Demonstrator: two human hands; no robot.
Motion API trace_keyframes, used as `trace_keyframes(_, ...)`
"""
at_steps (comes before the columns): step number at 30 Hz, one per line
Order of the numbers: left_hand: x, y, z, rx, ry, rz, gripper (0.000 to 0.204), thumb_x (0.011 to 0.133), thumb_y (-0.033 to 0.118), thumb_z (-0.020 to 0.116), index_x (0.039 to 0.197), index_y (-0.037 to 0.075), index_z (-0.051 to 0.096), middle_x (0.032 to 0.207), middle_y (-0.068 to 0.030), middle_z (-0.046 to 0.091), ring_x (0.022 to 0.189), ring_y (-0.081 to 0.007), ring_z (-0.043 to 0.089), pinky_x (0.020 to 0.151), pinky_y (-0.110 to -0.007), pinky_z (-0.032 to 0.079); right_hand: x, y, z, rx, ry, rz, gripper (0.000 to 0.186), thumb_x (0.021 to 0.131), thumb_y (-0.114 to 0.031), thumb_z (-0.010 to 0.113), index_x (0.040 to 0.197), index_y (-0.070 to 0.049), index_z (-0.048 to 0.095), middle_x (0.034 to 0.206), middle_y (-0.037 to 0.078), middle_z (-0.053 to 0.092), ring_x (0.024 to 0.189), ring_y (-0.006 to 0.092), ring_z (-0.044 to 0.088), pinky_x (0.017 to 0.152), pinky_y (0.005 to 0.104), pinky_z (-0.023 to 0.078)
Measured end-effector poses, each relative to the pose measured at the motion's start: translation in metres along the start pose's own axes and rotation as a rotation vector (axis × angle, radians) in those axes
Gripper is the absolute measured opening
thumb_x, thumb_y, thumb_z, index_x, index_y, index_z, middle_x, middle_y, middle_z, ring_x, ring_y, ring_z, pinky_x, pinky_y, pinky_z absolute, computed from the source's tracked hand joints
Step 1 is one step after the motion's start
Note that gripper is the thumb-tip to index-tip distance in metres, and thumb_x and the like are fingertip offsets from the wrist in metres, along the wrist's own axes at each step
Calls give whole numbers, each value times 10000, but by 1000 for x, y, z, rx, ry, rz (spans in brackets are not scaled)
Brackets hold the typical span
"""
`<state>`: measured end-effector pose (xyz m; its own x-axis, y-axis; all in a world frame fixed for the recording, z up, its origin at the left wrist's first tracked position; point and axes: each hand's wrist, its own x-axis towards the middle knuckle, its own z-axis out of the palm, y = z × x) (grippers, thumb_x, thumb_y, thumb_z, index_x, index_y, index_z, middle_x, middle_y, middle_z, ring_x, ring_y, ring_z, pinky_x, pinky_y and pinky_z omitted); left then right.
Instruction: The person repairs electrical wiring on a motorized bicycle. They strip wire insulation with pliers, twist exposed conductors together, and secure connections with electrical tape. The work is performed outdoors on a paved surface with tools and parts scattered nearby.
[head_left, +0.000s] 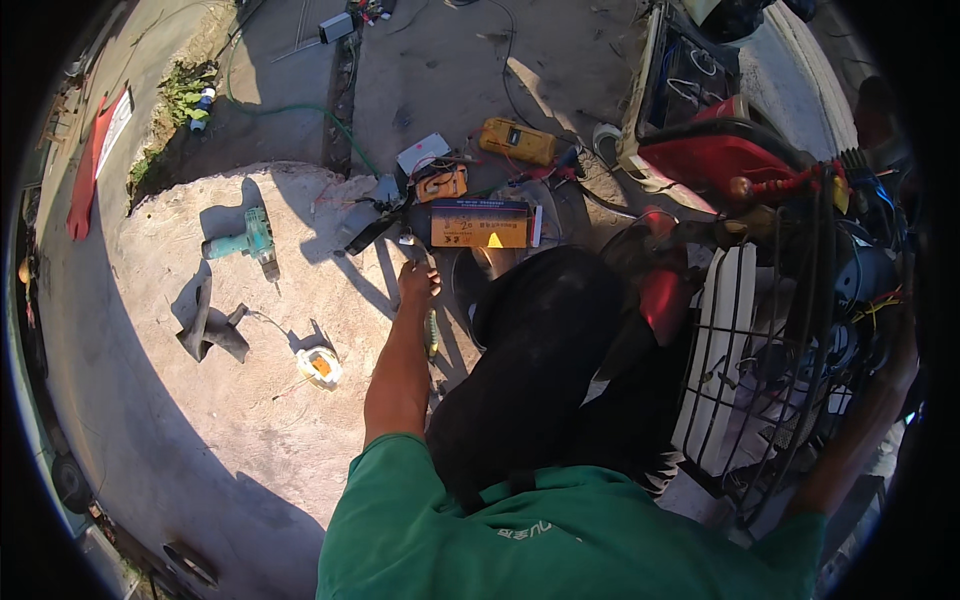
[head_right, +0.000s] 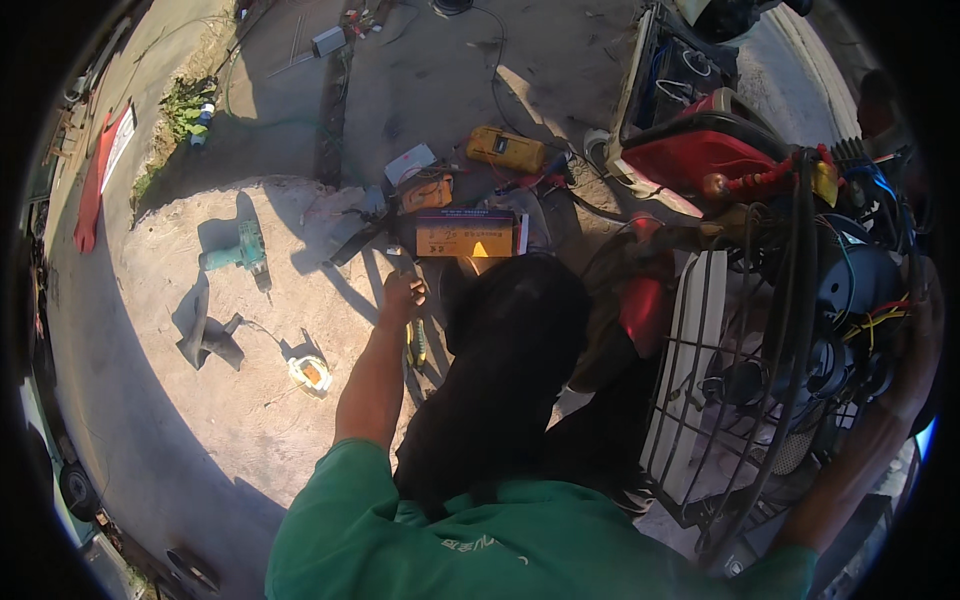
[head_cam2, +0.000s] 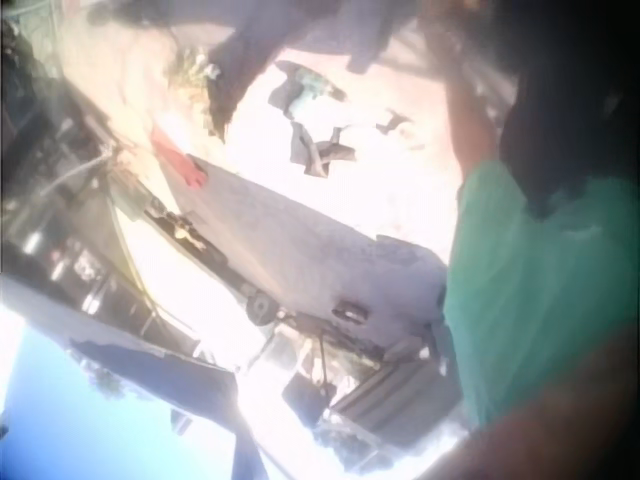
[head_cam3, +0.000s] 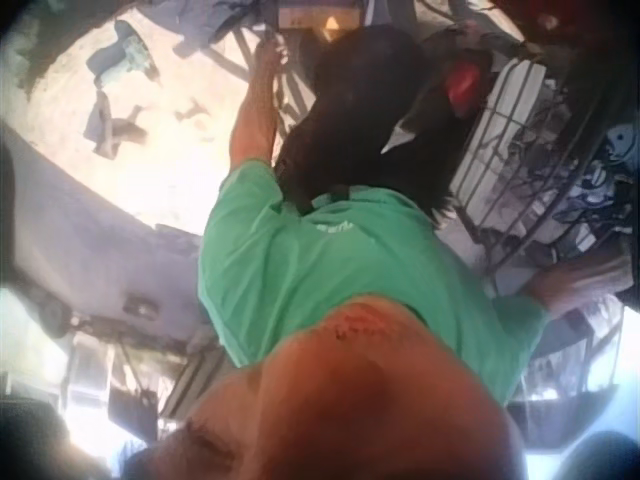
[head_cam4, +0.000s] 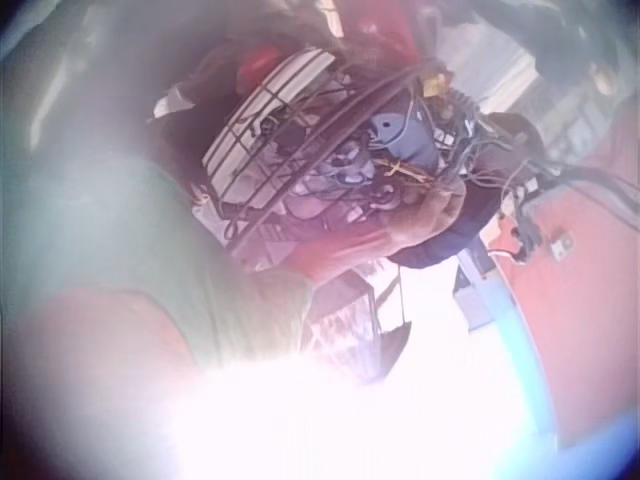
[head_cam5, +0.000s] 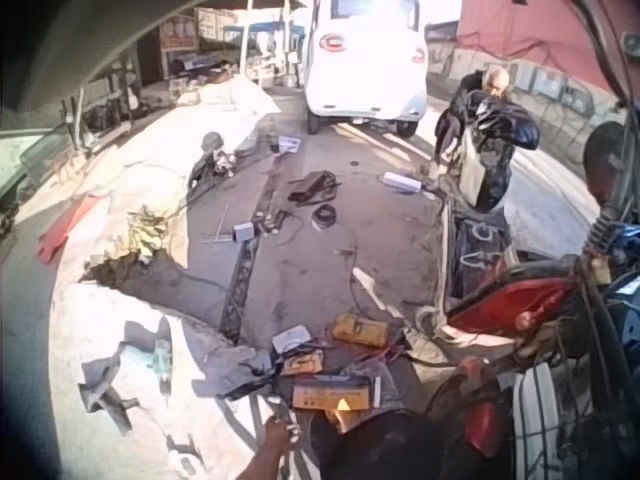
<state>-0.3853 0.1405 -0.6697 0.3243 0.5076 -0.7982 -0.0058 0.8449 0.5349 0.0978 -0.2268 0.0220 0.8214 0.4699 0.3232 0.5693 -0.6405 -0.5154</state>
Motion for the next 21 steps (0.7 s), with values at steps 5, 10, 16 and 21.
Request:
trace_keyframes(5, 32, 8, 39, 31, 152, -135, 222, 1005, 119, 595, 1222, 92, 555, 910, -91, 659, 699, -198, 658, 517, -315, 486, -1, 15, -20, 101, -88, -35, 744, 1025, -447, 636, 1580, 9, 442, 1532, 217, 561, 1433, 294, 540, 1154, 383, 463)
trace_keyframes(10, 30, 5, 30, -19, 110, -14, 146, 986, 107, 640, 1124, 75, 603, 865, -78, 661, 650, -176, 653, 470, -285, 473, -7, 9, -20, 142, -153, -71, 759, 988, -455, 708, 1533, 19, 475, 1406, 180, 614, 1244, 230, 630, 1006, 313, 526)
trace_keyframes(16, -66, 77, 63, 162, 29, 333, 222, 978, 87, 697, 1173, -9, 651, 995, -98, 731, 808, -173, 713, 688, -296, 582, -17, -47, 45, 375, -267, -24, 386, 998, -393, 725, 1156, -54, 629, 754, -65, 516, 556, 11, 384, 507, 187, 290)
trace_keyframes(21, -172, 151, 109, 288, -209, 753, 181, 959, 14, 674, 1135, -21, 647, 1288, -125, 673, 1109, -182, 698, 938, -321, 567, -25, -95, 53, 361, -297, 6, 280, 991, -343, 740, 1038, -77, 665, 656, -102, 466, 494, -10, 321, 461, 188, 222)
